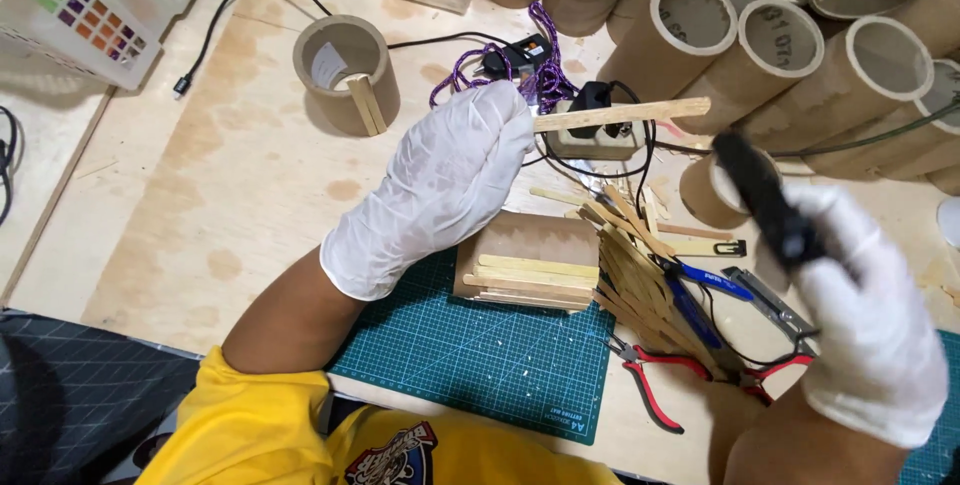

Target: The person is using a hot glue gun to attach small wooden sticks to a cardboard tube to cover its surface.

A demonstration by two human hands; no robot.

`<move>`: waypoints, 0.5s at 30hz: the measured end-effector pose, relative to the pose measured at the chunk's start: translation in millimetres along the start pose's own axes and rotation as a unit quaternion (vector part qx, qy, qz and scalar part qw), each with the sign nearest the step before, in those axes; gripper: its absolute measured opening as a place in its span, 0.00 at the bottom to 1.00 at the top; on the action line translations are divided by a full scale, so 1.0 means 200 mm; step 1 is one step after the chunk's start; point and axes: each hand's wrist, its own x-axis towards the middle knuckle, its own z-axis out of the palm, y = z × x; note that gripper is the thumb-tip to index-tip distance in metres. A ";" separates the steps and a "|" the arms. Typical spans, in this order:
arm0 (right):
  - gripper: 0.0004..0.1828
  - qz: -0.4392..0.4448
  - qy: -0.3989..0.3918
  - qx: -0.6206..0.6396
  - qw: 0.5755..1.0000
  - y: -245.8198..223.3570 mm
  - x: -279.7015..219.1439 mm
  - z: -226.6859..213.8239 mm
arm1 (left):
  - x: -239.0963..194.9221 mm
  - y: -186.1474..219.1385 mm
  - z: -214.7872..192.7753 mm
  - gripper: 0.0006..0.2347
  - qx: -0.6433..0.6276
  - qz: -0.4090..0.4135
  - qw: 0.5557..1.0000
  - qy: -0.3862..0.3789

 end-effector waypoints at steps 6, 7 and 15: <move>0.39 -0.018 -0.033 0.262 0.964 0.05 -0.10 0.10 | 0.09 0.02 -0.06 0.12 -0.056 -0.054 0.996 0.032; 0.55 -0.022 -0.062 0.430 0.900 0.09 -0.09 0.11 | 0.12 0.02 -0.07 0.10 -0.125 -0.101 0.986 0.048; 0.19 -0.019 -0.047 0.303 0.952 0.07 -0.10 0.22 | 0.25 0.08 -0.14 0.07 -0.265 -0.179 0.948 0.002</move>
